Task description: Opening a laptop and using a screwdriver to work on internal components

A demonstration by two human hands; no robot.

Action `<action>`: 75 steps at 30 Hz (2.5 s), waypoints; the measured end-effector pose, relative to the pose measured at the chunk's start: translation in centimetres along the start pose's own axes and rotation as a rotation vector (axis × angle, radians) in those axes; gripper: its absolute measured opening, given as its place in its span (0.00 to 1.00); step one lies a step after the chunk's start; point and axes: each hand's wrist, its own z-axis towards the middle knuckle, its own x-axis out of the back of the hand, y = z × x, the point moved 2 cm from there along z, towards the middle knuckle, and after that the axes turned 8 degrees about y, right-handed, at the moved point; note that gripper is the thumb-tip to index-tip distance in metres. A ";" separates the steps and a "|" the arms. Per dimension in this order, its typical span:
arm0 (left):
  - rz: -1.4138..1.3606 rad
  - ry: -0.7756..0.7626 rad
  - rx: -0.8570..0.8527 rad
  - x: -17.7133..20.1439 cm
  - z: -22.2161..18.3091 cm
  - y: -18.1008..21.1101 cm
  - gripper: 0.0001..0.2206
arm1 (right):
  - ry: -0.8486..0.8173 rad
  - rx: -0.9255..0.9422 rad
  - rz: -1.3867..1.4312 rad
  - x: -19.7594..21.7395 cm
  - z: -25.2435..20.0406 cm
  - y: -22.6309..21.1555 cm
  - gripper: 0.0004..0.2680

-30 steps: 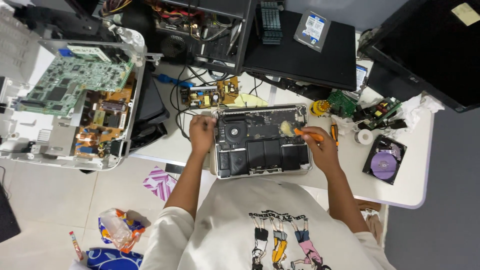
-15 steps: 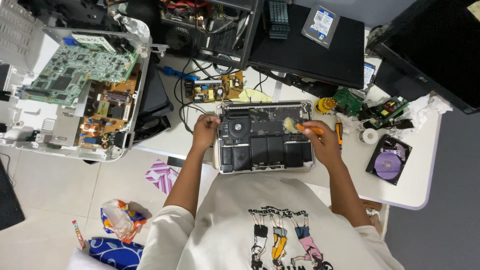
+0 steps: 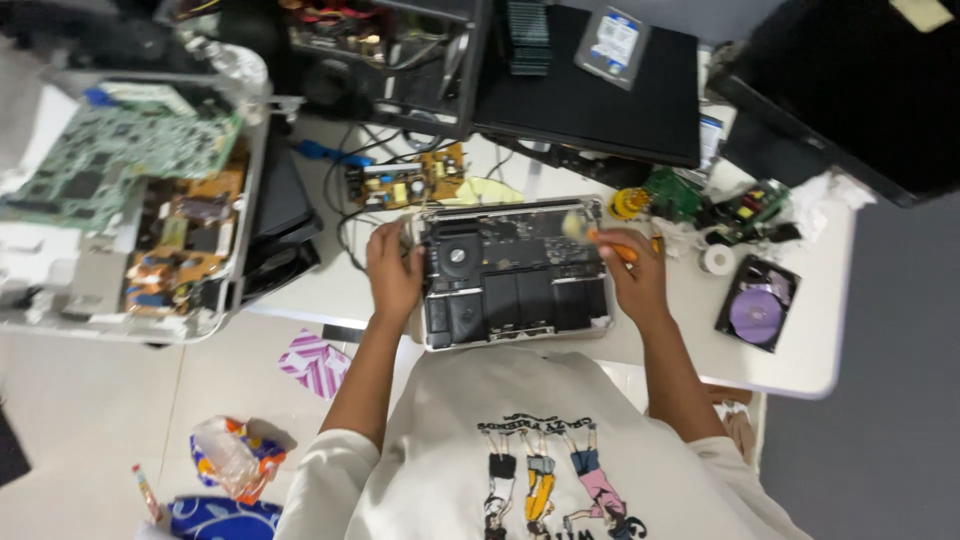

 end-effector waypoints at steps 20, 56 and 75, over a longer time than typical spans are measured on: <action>0.372 -0.271 -0.323 -4.4 -5.4 -1.0 0.36 | 0.015 0.023 -0.147 4.1 -0.1 0.2 0.09; 0.333 -0.450 -0.222 -0.6 -10.6 -3.3 0.53 | 0.350 -0.428 0.275 -1.0 -2.6 4.4 0.31; 0.306 -0.534 -0.096 -0.1 -10.2 -2.2 0.56 | -0.177 -0.500 0.448 -12.6 -3.9 7.7 0.16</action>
